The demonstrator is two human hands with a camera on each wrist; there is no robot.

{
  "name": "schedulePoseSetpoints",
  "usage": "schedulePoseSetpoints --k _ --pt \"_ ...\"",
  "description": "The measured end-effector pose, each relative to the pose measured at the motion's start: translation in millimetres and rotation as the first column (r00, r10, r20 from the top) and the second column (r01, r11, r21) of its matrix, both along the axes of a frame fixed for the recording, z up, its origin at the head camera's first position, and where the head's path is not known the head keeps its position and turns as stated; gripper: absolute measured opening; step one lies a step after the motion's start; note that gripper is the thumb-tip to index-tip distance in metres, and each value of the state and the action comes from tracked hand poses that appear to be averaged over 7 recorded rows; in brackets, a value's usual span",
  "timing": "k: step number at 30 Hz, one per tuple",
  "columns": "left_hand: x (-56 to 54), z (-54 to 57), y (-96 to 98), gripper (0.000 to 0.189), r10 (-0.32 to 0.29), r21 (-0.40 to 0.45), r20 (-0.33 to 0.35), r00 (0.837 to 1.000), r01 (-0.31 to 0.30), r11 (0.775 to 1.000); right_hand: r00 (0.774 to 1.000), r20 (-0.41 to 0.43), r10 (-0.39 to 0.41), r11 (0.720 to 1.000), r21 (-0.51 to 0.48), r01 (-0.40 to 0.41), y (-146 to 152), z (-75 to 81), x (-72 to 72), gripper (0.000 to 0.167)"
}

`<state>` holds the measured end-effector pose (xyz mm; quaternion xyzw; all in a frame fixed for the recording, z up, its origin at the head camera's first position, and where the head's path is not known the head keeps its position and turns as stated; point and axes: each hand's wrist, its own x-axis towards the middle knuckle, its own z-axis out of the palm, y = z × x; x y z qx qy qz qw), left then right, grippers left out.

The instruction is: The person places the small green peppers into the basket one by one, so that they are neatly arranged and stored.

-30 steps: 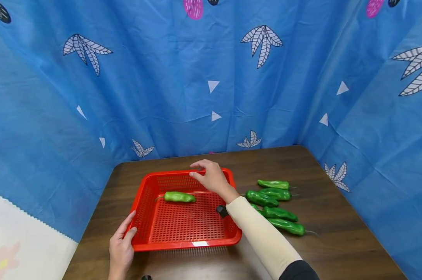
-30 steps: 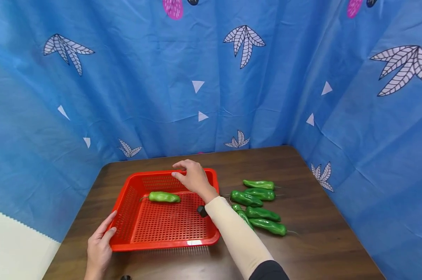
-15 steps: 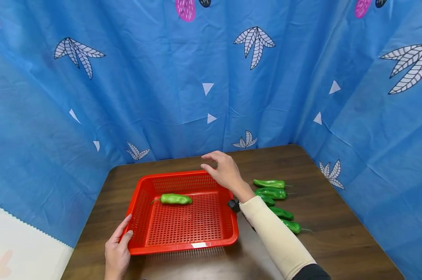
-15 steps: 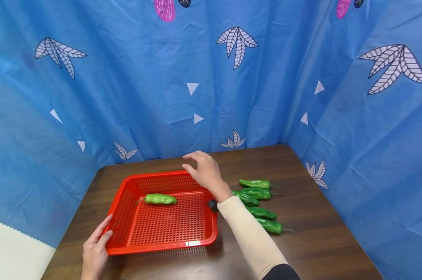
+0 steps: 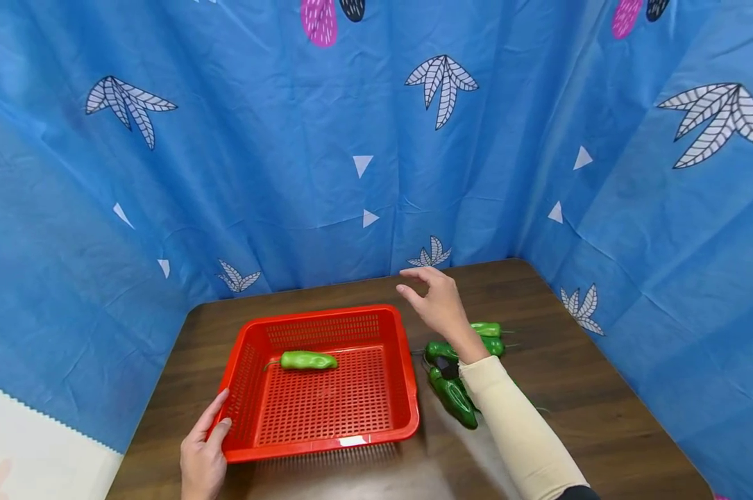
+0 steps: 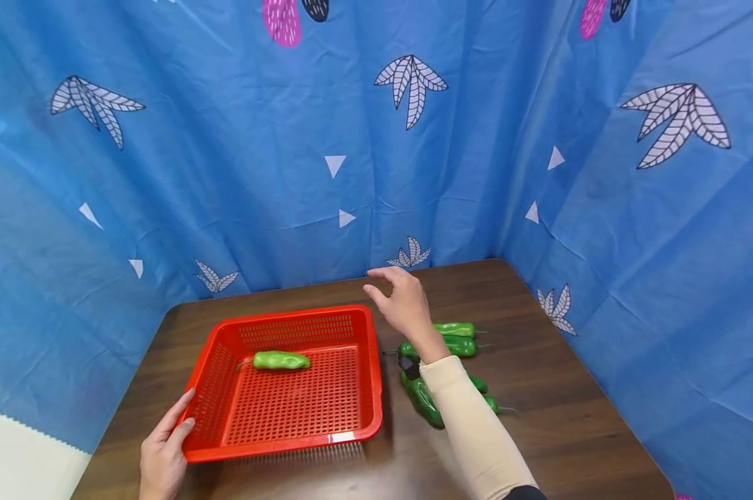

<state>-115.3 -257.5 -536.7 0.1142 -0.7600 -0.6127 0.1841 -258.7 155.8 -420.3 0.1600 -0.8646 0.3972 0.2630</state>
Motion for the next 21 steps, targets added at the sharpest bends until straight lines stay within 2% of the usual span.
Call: schedulePoseSetpoints --k 7,12,16,21 --pt "1.7 -0.8 0.3 0.042 0.018 0.033 0.021 1.0 -0.018 0.999 0.997 -0.016 -0.076 0.994 -0.079 0.075 40 0.8 3.4 0.031" --pt "2.4 -0.2 0.8 0.042 0.019 0.027 0.023 1.0 -0.02 0.999 0.992 -0.015 -0.122 0.988 -0.094 0.12 66 0.9 6.9 0.032" --pt "3.8 0.7 2.9 0.041 0.018 0.038 -0.002 1.0 -0.018 0.999 0.987 0.026 -0.158 0.982 -0.098 0.16 91 -6.0 12.8 0.035" --pt "4.8 2.8 4.0 0.041 0.011 0.075 -0.024 1.0 -0.009 0.997 0.975 0.092 -0.204 0.972 -0.098 0.213 117 -14.7 27.3 0.038"
